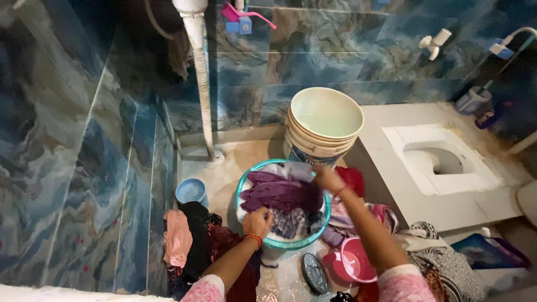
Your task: The person hand-washes multiple pieces of clothing in a soapy basin placed on the bathroom floor. They scrub and rinse the garments by hand, then wring them out and place them aside.
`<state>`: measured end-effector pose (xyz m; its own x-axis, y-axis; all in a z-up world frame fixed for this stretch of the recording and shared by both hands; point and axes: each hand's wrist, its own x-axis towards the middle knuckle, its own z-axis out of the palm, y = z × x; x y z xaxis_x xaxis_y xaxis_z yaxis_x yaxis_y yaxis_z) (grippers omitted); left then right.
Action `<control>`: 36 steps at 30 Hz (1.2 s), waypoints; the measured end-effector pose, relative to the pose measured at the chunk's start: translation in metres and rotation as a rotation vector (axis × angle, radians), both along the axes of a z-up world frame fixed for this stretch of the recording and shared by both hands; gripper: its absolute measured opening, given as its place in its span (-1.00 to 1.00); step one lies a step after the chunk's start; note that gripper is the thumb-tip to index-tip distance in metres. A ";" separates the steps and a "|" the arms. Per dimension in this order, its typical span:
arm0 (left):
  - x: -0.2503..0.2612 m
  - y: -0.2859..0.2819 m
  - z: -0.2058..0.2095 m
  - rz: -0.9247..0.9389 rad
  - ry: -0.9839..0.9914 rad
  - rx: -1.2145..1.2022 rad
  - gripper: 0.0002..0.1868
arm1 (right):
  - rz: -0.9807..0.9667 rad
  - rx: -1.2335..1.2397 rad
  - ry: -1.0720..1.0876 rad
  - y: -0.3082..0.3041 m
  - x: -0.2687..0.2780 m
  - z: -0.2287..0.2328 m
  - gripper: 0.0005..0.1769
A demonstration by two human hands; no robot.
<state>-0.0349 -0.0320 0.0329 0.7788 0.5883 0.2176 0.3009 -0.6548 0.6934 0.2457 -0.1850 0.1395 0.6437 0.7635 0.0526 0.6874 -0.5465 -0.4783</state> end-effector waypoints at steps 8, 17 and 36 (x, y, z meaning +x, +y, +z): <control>0.007 0.002 -0.022 0.026 -0.010 0.100 -0.73 | 0.539 -0.173 -0.313 0.095 -0.095 -0.082 -0.27; -0.001 -0.001 -0.013 0.009 -0.030 0.029 -0.77 | 0.573 -0.612 -0.295 0.128 -0.102 -0.125 -0.35; 0.002 0.003 -0.015 0.016 -0.012 0.090 -0.74 | 0.474 -0.255 -0.221 0.096 -0.079 -0.112 -0.18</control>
